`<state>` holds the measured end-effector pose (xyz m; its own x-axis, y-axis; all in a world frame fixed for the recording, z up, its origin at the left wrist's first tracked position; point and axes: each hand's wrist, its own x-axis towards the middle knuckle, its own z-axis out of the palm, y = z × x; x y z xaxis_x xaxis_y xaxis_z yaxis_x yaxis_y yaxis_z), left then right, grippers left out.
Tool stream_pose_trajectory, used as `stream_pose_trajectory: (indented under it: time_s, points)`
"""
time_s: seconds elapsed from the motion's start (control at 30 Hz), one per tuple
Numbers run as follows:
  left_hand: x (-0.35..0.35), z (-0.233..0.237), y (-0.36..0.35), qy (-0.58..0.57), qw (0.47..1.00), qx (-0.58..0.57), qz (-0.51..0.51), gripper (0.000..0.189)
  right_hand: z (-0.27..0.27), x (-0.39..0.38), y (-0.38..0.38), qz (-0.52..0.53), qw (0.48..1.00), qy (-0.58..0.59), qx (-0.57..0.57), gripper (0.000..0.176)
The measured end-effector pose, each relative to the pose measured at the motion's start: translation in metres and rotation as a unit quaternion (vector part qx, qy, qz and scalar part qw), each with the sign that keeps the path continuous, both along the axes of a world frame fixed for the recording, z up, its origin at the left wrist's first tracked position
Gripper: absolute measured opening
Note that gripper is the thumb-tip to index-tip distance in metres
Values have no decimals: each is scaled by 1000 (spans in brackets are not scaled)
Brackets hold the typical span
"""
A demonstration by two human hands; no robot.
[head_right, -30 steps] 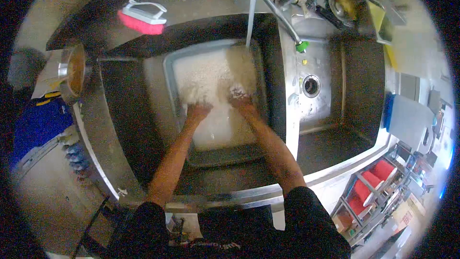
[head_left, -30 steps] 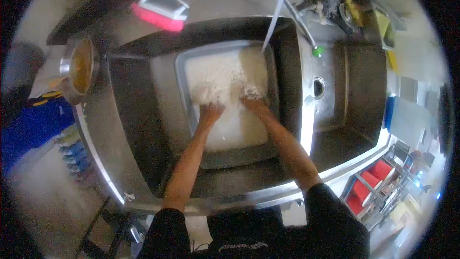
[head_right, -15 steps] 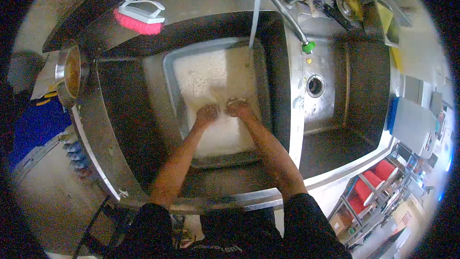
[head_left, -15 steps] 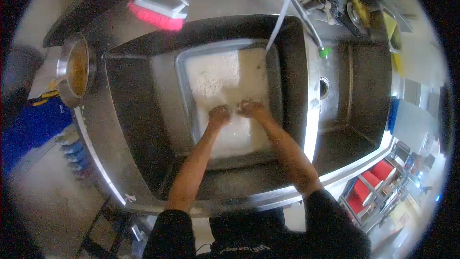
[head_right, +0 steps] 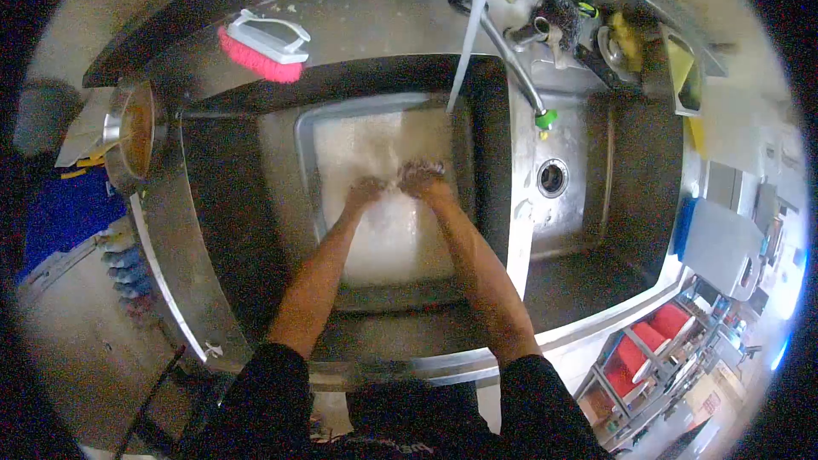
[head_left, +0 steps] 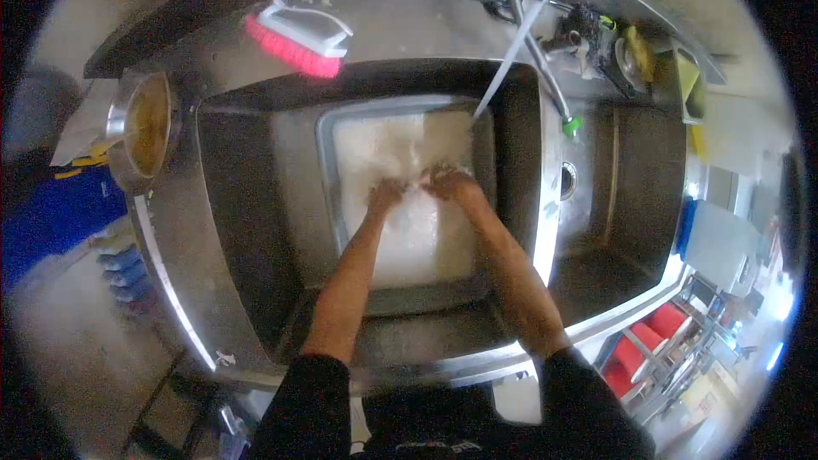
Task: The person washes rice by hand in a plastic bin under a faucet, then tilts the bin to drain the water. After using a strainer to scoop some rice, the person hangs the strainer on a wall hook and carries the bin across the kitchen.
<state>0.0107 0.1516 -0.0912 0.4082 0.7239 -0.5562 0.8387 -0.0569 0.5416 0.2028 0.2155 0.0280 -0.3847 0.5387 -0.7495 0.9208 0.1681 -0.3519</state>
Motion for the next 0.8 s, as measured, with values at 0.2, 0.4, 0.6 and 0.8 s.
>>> stream_pose_trajectory:
  time_s: [0.2, 0.4, 0.6, 0.8]
  points:
    - [5, 110, -11, 26, 992, 99, 74, 26, -70, -22, -2, -201, 968, -56, 139, 53]
    - [-11, 61, 33, 86, 938, 334, 25, 19, -52, -17, -38, -54, 987, 118, 94, 48]
    - [-7, 6, -24, -88, 963, 253, -31, 21, -6, 7, 58, -156, 978, 130, 47, 49]
    - [-8, 133, 78, -28, 892, 423, 154, 23, -59, -24, -35, -108, 991, 36, 63, 50]
